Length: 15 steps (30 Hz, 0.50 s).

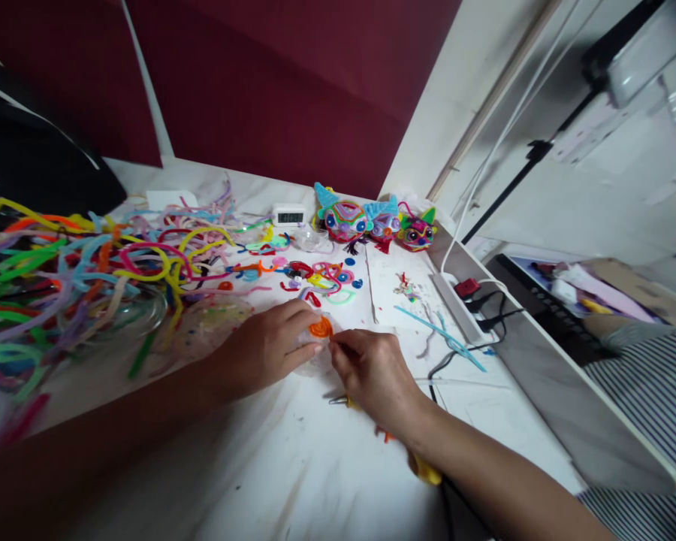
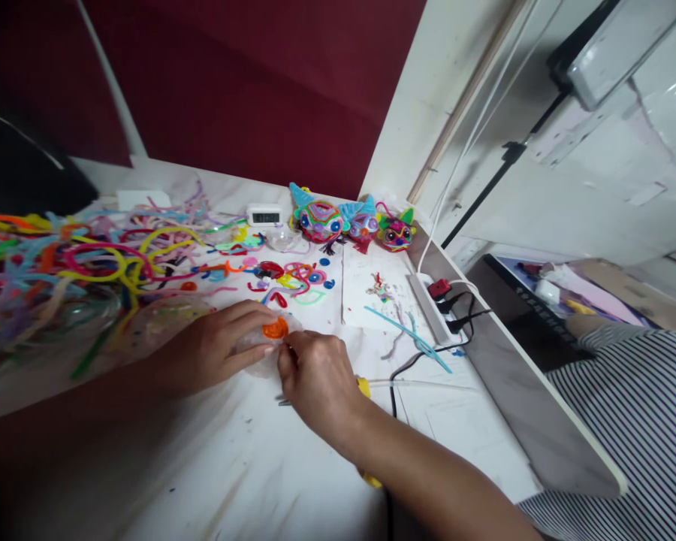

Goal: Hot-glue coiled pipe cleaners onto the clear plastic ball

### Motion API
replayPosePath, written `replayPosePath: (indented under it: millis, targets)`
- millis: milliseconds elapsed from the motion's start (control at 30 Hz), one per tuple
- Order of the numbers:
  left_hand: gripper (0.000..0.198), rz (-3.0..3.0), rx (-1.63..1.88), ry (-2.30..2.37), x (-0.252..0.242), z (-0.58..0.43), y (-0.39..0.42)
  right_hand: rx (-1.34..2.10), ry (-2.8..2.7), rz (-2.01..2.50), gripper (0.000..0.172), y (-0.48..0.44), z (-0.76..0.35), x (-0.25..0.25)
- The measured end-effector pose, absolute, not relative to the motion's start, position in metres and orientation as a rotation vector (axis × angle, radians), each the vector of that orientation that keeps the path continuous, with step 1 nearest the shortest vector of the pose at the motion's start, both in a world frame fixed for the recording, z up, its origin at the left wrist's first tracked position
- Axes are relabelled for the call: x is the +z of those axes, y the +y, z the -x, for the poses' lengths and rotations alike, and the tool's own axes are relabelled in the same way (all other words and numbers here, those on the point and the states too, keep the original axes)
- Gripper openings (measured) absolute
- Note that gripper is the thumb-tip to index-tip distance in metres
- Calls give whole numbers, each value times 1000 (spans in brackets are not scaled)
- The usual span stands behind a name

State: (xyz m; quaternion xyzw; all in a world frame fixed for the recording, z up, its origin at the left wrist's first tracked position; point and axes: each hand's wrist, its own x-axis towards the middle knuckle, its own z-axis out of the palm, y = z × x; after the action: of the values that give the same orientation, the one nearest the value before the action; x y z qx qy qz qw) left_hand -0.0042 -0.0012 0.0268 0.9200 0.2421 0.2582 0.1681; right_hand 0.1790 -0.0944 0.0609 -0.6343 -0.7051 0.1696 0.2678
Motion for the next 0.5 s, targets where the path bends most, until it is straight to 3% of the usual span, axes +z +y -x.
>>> replayPosePath:
  millis: [500]
  targets:
    - [17, -2811, 763, 681, 20, 6, -1, 946, -1483, 1658, 24, -92, -180, 44]
